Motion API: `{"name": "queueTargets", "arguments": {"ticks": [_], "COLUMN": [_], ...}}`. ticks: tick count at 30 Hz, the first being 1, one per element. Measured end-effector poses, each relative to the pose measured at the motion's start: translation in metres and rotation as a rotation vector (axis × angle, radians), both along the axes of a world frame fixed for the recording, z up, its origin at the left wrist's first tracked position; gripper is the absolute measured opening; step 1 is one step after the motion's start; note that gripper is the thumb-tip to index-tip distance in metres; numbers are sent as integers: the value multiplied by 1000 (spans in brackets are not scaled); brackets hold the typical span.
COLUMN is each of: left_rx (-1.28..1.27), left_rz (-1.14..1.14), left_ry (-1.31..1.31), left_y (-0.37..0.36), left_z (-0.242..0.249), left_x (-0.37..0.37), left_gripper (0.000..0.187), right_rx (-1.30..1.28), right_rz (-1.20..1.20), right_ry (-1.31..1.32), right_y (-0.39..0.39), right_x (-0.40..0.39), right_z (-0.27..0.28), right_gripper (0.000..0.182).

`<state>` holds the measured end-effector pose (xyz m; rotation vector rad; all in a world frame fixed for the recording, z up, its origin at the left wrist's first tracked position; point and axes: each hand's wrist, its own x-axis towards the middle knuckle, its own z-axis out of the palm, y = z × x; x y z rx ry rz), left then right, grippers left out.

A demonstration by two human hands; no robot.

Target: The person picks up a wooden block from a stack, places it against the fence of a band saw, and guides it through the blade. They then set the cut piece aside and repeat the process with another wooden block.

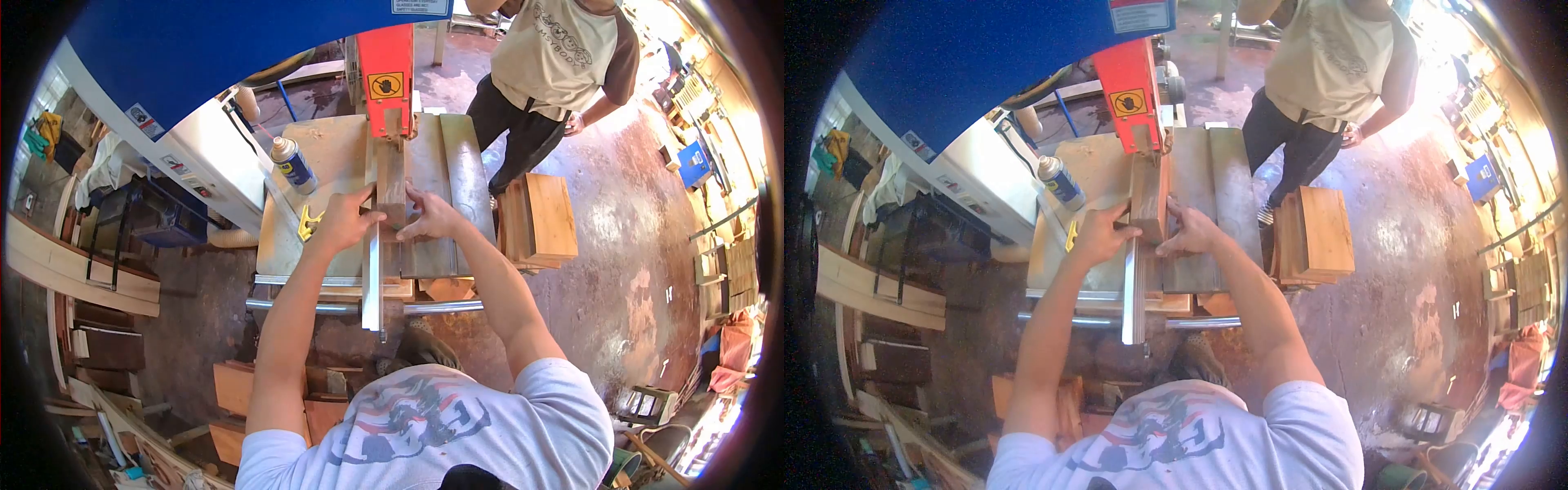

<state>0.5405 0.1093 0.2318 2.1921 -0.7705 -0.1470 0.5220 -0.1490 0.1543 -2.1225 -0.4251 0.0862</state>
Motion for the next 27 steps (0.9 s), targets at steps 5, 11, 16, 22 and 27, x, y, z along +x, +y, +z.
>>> {"name": "queueTargets", "arguments": {"ticks": [5,11,16,22,27], "left_rx": [23,45,51,16,107], "left_rz": [12,22,32,24,58], "left_ry": [-53,-55,-49,-3,6], "left_y": [-2,-4,-5,-7,-12], "left_z": [1,1,3,7,24], "left_x": [0,5,4,7,2], "left_gripper": [66,65,65,64,62], "right_rx": [-26,-164,-211,-268,-275], "right_rz": [-18,-31,-20,-48,-44], "right_ry": [22,42,32,3,-64], "right_y": [-4,-6,-7,-8,-11], "right_x": [9,12,15,18,23], "right_z": [-14,-10,-7,-10,-18], "right_gripper": [126,131,135,133,125]}}
